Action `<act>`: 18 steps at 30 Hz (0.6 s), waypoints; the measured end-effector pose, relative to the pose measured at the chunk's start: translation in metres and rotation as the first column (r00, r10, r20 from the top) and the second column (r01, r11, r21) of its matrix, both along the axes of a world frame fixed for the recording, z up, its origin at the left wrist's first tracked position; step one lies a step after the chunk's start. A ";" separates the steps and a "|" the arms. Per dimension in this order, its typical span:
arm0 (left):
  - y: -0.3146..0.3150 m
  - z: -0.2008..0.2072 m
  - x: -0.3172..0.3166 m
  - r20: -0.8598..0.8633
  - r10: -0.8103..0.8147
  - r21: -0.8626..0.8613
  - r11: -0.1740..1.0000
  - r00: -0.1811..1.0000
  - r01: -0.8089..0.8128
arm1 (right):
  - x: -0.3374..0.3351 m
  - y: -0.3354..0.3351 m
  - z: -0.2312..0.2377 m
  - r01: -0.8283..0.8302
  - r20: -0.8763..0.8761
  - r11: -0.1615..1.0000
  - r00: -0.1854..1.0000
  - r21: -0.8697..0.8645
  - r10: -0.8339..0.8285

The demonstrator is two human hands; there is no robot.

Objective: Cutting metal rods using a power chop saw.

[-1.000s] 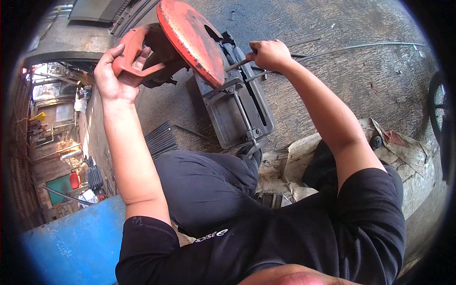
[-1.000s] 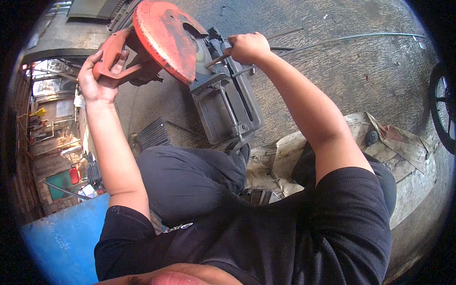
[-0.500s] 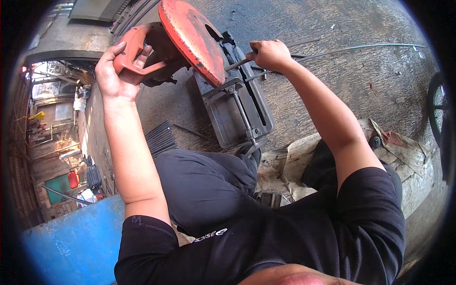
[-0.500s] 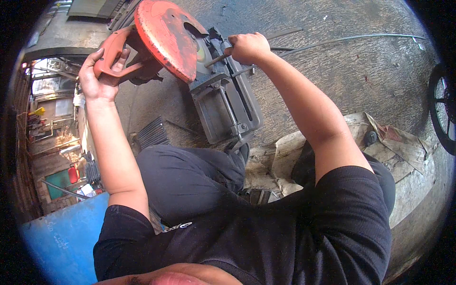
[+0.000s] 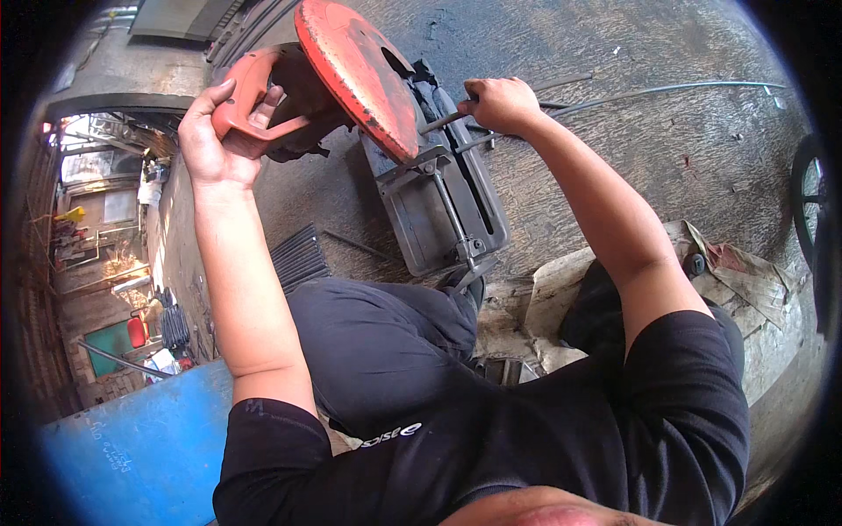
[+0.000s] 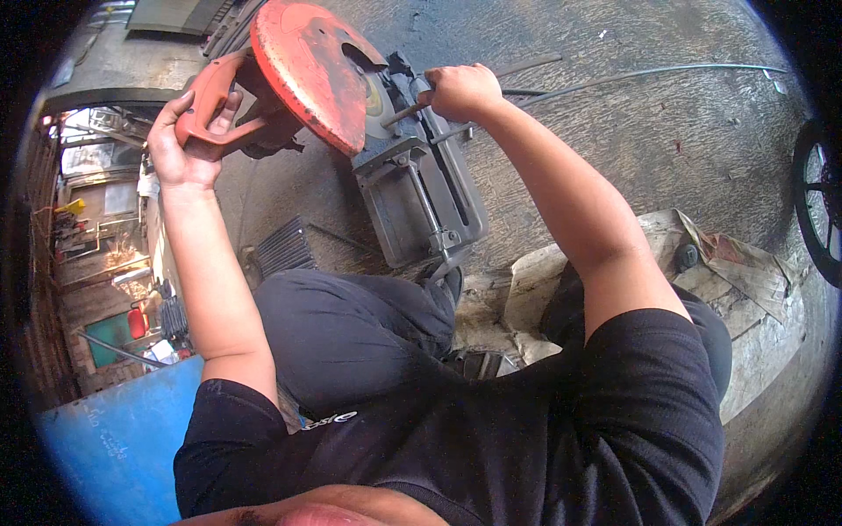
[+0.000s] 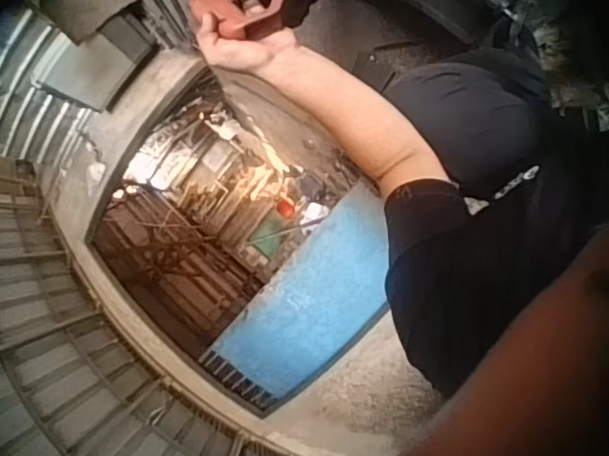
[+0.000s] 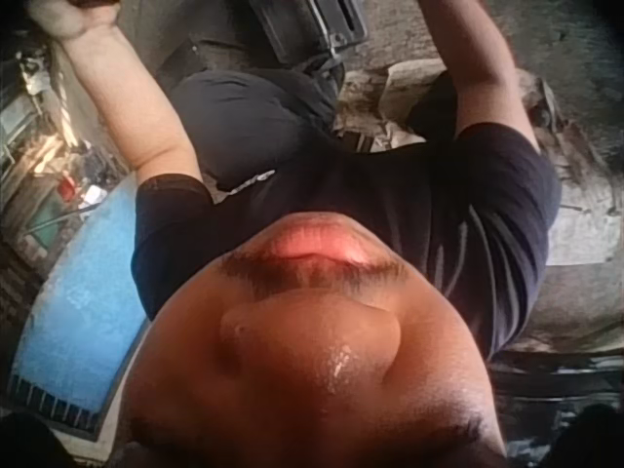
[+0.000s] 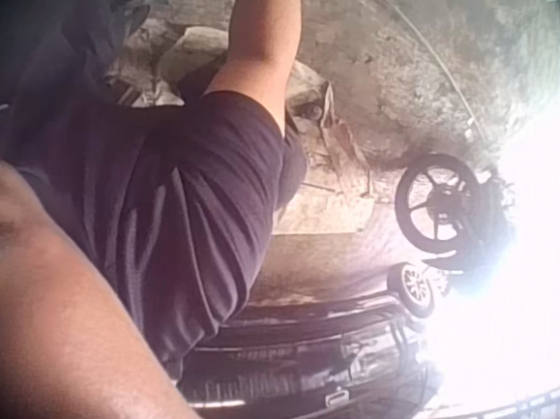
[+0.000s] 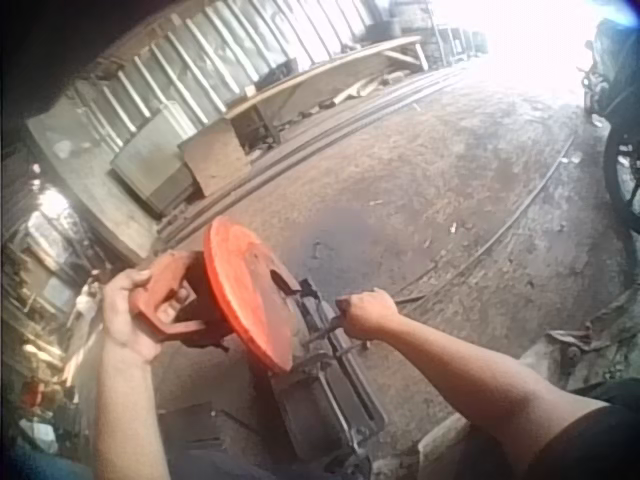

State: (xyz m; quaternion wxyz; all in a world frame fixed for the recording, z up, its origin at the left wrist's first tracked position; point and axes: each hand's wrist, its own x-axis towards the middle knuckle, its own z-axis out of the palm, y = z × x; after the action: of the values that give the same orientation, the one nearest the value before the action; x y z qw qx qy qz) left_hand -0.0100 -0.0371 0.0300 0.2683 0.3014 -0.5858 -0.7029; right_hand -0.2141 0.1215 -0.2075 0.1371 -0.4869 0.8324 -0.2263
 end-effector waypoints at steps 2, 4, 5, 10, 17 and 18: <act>0.001 0.000 0.000 0.001 0.019 0.002 1.000 1.000 -0.019 | 0.001 0.000 0.000 0.003 0.003 1.000 1.000 -0.002 -0.003; 0.001 0.000 0.000 0.006 0.025 0.001 1.000 1.000 -0.025 | 0.001 0.001 0.001 0.009 0.004 1.000 1.000 -0.008 -0.009; 0.001 0.000 0.000 -0.005 0.018 -0.004 1.000 1.000 -0.018 | 0.001 0.002 0.002 0.009 0.004 1.000 1.000 -0.014 -0.009; -0.004 0.000 0.000 0.016 0.035 0.008 0.999 0.999 -0.035 | -0.001 0.000 0.006 -0.009 0.087 0.998 0.996 -0.055 0.014; -0.008 -0.007 0.001 -0.020 -0.046 -0.015 0.999 0.999 0.046 | -0.019 0.027 0.008 -0.012 0.035 0.993 0.999 -0.119 0.016; -0.010 -0.008 0.000 -0.044 -0.053 -0.023 0.998 0.998 0.052 | -0.023 0.035 0.010 0.044 0.155 0.990 0.988 -0.132 -0.023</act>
State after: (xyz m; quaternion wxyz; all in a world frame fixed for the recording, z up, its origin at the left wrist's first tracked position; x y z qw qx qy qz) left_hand -0.0104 -0.0471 0.0220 0.2661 0.2674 -0.5952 -0.7096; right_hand -0.2375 0.1566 -0.1973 0.1633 -0.4623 0.8102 -0.3212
